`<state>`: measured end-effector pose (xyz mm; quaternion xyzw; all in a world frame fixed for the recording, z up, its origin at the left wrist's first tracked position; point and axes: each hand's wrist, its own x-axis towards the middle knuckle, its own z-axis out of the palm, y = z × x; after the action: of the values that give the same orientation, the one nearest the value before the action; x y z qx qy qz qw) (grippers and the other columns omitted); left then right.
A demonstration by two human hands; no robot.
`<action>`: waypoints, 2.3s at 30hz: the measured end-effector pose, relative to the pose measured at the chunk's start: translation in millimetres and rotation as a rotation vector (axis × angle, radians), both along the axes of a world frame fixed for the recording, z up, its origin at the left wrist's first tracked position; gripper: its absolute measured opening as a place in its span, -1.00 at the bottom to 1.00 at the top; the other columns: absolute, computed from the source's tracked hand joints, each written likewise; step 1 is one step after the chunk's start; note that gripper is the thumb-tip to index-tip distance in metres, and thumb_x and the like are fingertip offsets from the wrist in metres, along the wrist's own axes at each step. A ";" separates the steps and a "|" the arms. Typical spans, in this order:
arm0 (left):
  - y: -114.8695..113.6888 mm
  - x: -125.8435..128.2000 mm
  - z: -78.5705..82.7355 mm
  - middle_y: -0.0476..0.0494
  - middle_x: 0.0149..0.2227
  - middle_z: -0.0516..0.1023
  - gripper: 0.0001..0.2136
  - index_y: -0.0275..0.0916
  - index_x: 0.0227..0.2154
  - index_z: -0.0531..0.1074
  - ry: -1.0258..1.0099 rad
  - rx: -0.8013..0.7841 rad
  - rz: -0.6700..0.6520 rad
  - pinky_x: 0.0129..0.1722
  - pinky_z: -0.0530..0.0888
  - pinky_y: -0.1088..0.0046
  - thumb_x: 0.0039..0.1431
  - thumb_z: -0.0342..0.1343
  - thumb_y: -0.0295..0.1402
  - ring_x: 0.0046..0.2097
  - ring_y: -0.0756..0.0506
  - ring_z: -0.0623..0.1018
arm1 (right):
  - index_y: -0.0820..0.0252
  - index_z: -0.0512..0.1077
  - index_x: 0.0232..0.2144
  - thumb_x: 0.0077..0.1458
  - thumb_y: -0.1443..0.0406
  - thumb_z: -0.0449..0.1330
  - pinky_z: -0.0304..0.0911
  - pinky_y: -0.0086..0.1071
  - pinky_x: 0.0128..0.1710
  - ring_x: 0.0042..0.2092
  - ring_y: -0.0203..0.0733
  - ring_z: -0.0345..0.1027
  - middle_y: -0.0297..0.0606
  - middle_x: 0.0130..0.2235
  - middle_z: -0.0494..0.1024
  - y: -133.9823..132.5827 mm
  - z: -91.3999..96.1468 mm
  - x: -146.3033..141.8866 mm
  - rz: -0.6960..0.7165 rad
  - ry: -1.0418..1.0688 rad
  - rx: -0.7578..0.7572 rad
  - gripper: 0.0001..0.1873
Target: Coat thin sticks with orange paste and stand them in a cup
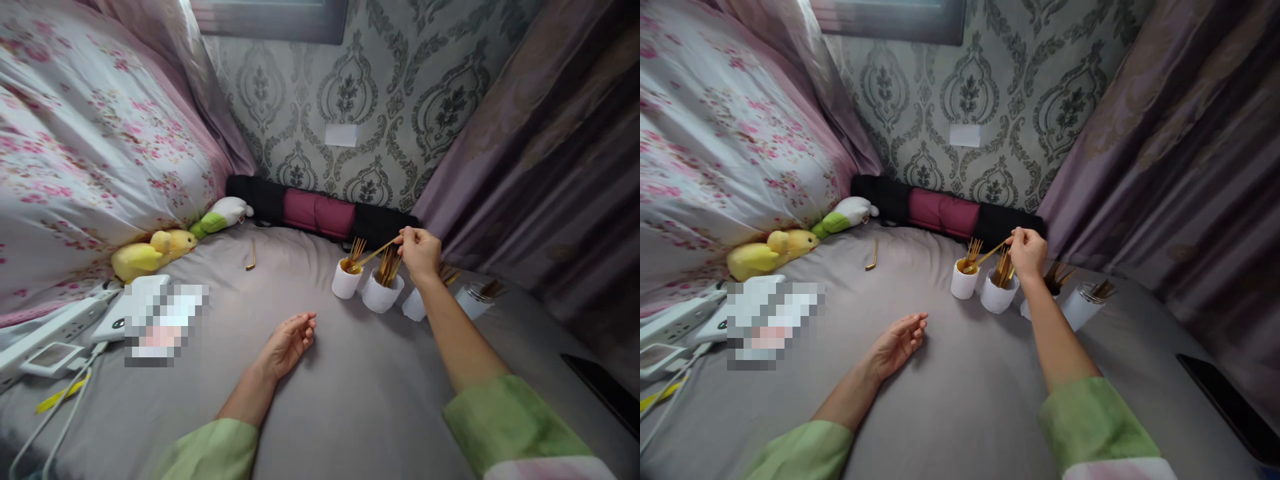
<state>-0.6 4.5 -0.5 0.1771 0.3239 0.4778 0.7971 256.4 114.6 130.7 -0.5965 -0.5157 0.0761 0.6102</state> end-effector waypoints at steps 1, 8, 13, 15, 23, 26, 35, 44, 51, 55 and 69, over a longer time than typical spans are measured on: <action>0.1 -0.1 -0.1 -0.05 -0.47 0.40 -0.89 -0.38 -0.33 0.42 -0.001 0.000 -0.002 -0.59 0.30 0.66 0.05 0.11 -0.49 -0.53 0.14 0.37 | 0.29 0.42 -0.40 0.04 0.09 0.03 0.13 -0.51 -0.64 -0.66 -0.39 0.23 -0.22 -0.51 0.53 1.3 -0.6 -1.6 -0.007 -0.029 0.004 -0.63; 1.0 0.2 0.1 -0.06 -0.47 0.40 -0.90 -0.37 -0.34 0.42 -0.009 -0.010 -0.006 -0.60 0.29 0.65 0.05 0.11 -0.49 -0.53 0.14 0.37 | 0.25 0.43 -0.42 0.07 0.10 0.01 0.17 -0.47 -0.56 -0.64 -0.37 0.26 -0.26 -0.52 0.53 8.0 -8.3 -11.2 0.047 -0.195 -0.047 -0.65; 1.0 0.9 1.1 -0.06 -0.48 0.39 -0.90 -0.39 -0.33 0.41 -0.007 -0.022 0.000 -0.59 0.29 0.65 0.06 0.08 -0.51 -0.54 0.14 0.36 | 0.24 0.43 -0.44 0.08 0.13 0.00 0.17 -0.46 -0.53 -0.64 -0.36 0.26 -0.27 -0.53 0.53 9.1 -13.1 -18.4 0.101 -0.250 -0.085 -0.67; 1.0 1.1 1.6 -0.05 -0.48 0.39 -0.90 -0.39 -0.33 0.40 -0.005 -0.020 -0.001 -0.59 0.29 0.65 0.07 0.08 -0.50 -0.54 0.14 0.36 | 0.25 0.43 -0.44 0.08 0.14 0.00 0.16 -0.46 -0.54 -0.64 -0.36 0.26 -0.26 -0.53 0.53 9.0 -14.4 -21.5 0.120 -0.263 -0.108 -0.67; 1.2 1.1 2.7 -0.07 -0.47 0.40 -0.90 -0.40 -0.32 0.41 0.005 -0.022 0.007 -0.60 0.29 0.66 0.08 0.07 -0.50 -0.53 0.13 0.36 | 0.21 0.43 -0.44 0.09 0.24 -0.03 0.16 -0.47 -0.53 -0.65 -0.38 0.25 -0.32 -0.53 0.52 15.8 -26.5 -29.6 0.181 -0.328 -0.201 -0.73; 1.1 0.8 2.3 -0.08 -0.46 0.40 -0.90 -0.40 -0.32 0.41 0.000 -0.023 0.007 -0.59 0.30 0.66 0.08 0.07 -0.50 -0.53 0.13 0.37 | 0.22 0.43 -0.43 0.09 0.25 -0.03 0.15 -0.48 -0.54 -0.65 -0.39 0.24 -0.32 -0.53 0.52 16.5 -30.3 -32.2 0.189 -0.342 -0.235 -0.73; 2.3 1.5 -1.1 -0.07 -0.46 0.39 -0.89 -0.41 -0.31 0.40 -0.015 -0.011 0.003 -0.59 0.31 0.66 0.07 0.07 -0.51 -0.53 0.12 0.37 | 0.23 0.46 -0.43 0.10 0.27 -0.03 0.17 -0.50 -0.44 -0.59 -0.38 0.31 -0.32 -0.49 0.55 20.6 -38.6 -32.9 0.111 -0.381 -0.269 -0.72; 1.9 1.0 -0.6 -0.07 -0.47 0.39 -0.90 -0.39 -0.31 0.39 -0.012 -0.007 -0.003 -0.60 0.30 0.65 0.08 0.07 -0.50 -0.54 0.12 0.36 | 0.23 0.46 -0.32 0.13 0.29 -0.05 0.20 -0.50 -0.45 -0.60 -0.38 0.34 -0.29 -0.41 0.59 19.7 -45.1 -34.5 0.110 -0.299 -0.343 -0.71; 3.5 -0.8 -5.1 -0.09 -0.46 0.41 -0.89 -0.41 -0.31 0.40 -0.027 0.018 -0.005 -0.60 0.32 0.65 0.08 0.07 -0.50 -0.52 0.12 0.38 | 0.27 0.46 -0.30 0.12 0.29 -0.05 0.26 -0.49 -0.45 -0.62 -0.38 0.33 -0.28 -0.42 0.58 2.7 -44.3 -36.7 0.082 -0.235 -0.311 -0.70; 3.8 -1.9 -4.9 -0.10 -0.46 0.42 -0.90 -0.40 -0.32 0.40 -0.041 0.018 -0.002 -0.59 0.33 0.65 0.08 0.06 -0.51 -0.52 0.11 0.39 | 0.26 0.45 -0.30 0.11 0.28 -0.05 0.26 -0.48 -0.49 -0.61 -0.36 0.34 -0.28 -0.42 0.58 -13.6 -46.1 -43.1 0.084 -0.181 -0.269 -0.71; 5.9 -3.9 -5.0 -0.12 -0.48 0.43 -0.90 -0.43 -0.35 0.40 -0.094 0.036 -0.030 -0.60 0.35 0.66 0.12 -0.02 -0.55 -0.54 0.11 0.40 | 0.30 0.42 -0.35 0.11 0.25 -0.07 0.13 -0.57 -0.70 -0.68 -0.43 0.24 -0.25 -0.47 0.54 -110.7 -127.6 -114.3 0.311 0.027 -0.370 -0.69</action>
<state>-4.6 10.4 -5.6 0.1737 0.2746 0.4794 0.8152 142.1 3.9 3.1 -0.6106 -0.5705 0.2700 0.4784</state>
